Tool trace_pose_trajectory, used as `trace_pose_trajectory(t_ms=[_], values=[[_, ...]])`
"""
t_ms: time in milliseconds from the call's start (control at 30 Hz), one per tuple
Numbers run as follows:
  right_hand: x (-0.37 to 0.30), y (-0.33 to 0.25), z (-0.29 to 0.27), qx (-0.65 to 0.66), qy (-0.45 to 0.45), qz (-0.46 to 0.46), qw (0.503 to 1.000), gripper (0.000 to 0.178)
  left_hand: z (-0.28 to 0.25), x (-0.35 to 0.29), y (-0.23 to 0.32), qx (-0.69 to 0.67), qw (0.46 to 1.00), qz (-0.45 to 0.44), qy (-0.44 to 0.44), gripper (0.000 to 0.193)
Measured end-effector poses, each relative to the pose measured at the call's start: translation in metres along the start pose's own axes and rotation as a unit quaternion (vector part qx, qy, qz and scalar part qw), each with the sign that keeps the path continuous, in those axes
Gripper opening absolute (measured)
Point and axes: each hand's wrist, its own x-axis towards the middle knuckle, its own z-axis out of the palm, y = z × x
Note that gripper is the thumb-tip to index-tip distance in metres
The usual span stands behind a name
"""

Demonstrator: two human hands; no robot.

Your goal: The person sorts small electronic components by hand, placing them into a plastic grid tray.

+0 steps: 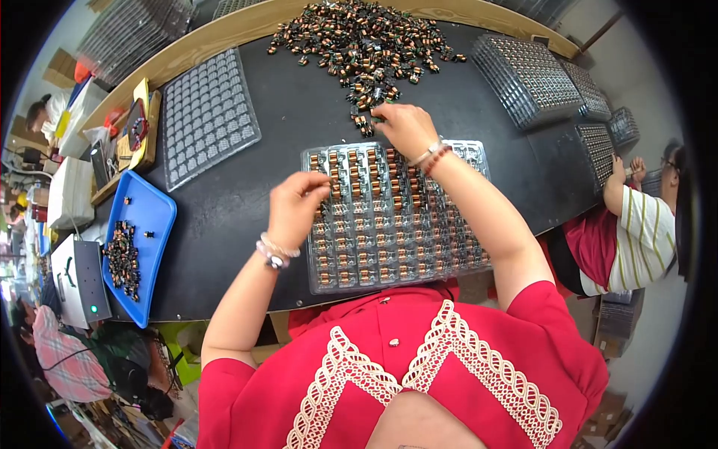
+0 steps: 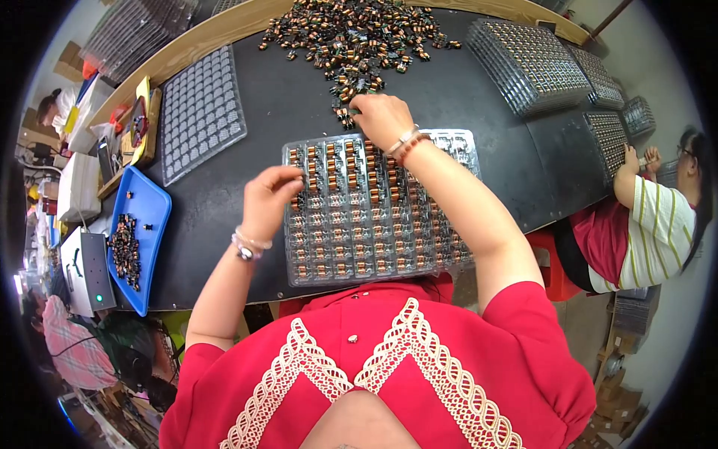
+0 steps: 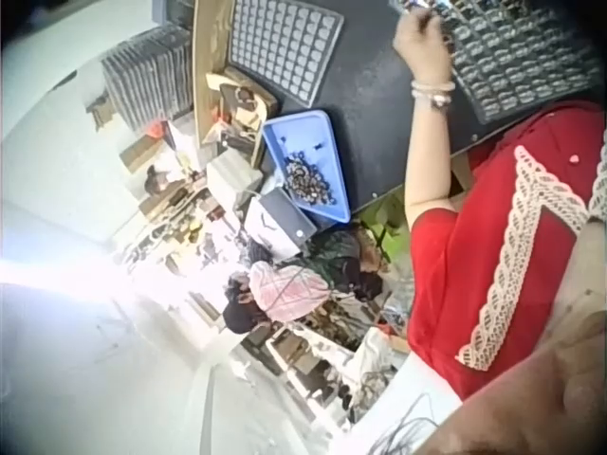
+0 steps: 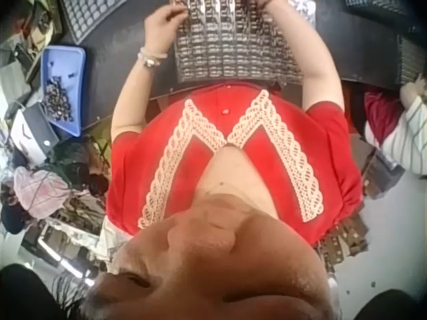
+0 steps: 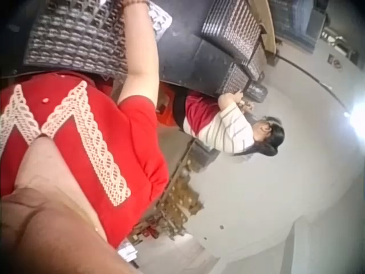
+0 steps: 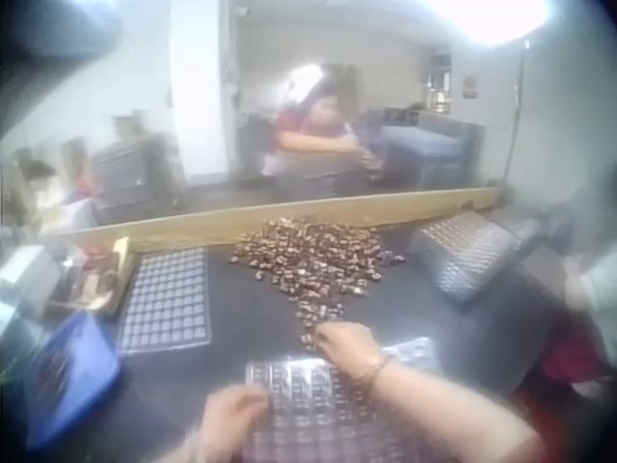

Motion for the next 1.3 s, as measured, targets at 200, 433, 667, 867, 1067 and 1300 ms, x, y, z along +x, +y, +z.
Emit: trace_pose_trajectory(t_ms=[200,433,667,867,1067,1300], values=[[-0.063,-0.020,-0.036,0.061,-0.042,-0.103,0.992,0.017,0.005,-0.017,0.001,0.222,0.926,0.305,-0.027,0.014],[-0.071,-0.011,-0.035,0.135,-0.135,-0.075,0.979,0.020,0.008,-0.025,0.001,0.343,0.869,0.355,-0.022,0.017],[-0.086,-0.012,-0.031,0.071,-0.056,-0.086,0.992,0.016,0.014,-0.032,0.014,0.420,0.838,0.347,-0.036,0.015],[-0.092,-0.014,-0.027,0.019,-0.022,-0.089,0.996,0.016,0.010,-0.030,0.009,0.377,0.865,0.331,-0.034,0.013],[-0.095,-0.006,-0.023,0.095,-0.011,-0.066,0.993,0.014,0.012,-0.030,0.007,0.340,0.891,0.300,-0.020,0.018],[-0.097,-0.002,-0.019,0.117,-0.003,-0.059,0.991,0.015,0.014,-0.030,0.015,0.399,0.870,0.282,-0.064,0.019]])
